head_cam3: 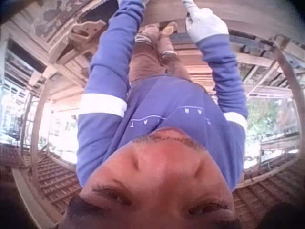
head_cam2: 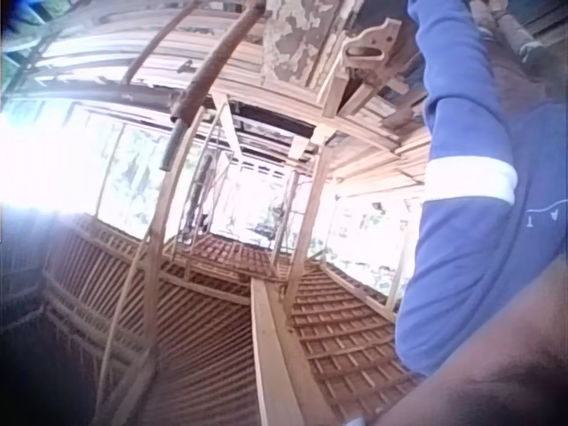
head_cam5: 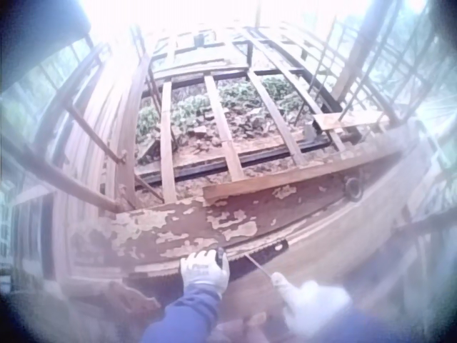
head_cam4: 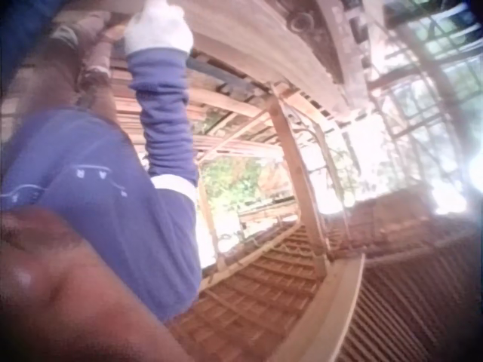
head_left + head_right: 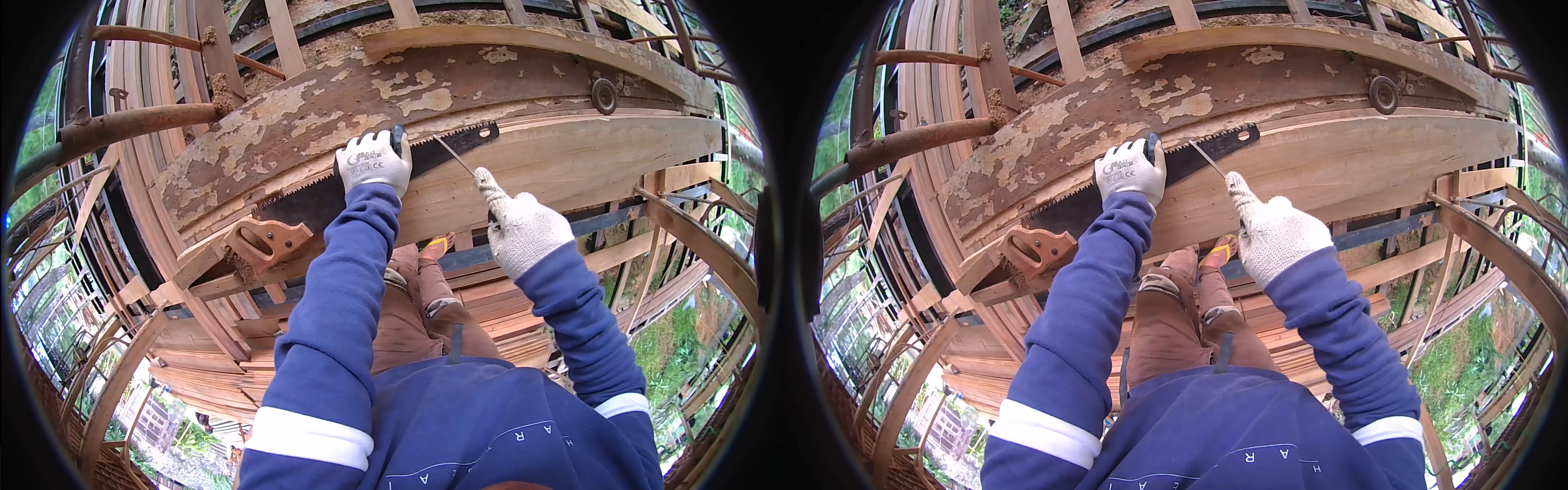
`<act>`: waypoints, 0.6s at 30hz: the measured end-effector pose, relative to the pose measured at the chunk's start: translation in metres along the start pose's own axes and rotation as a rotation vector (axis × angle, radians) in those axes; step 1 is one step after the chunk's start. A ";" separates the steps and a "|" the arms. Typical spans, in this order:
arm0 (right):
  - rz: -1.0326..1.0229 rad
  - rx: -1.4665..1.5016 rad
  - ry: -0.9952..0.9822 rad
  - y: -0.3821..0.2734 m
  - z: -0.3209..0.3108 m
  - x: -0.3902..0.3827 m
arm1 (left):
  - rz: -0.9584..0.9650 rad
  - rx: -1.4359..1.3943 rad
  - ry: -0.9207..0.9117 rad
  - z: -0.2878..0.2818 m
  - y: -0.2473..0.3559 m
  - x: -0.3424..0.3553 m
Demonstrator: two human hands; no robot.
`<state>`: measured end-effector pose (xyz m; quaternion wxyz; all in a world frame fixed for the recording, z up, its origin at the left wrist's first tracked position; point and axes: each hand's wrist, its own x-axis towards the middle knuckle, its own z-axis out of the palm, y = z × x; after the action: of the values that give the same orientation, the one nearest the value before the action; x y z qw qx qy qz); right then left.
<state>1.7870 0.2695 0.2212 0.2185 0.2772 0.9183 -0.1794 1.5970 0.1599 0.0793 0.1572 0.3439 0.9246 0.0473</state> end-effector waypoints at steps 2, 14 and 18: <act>0.008 -0.038 -0.067 -0.003 -0.011 0.005 | -0.002 0.003 -0.014 -0.001 0.000 -0.001; -0.087 0.214 0.357 0.005 -0.008 0.033 | 0.012 -0.001 0.057 0.003 0.000 -0.001; -0.099 0.109 0.151 0.018 -0.007 0.010 | -0.010 0.002 0.026 0.001 0.001 0.000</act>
<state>1.7880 0.2907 0.2187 0.1243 0.2556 0.9335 -0.2185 1.5978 0.1603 0.0785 0.1451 0.3387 0.9283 0.0501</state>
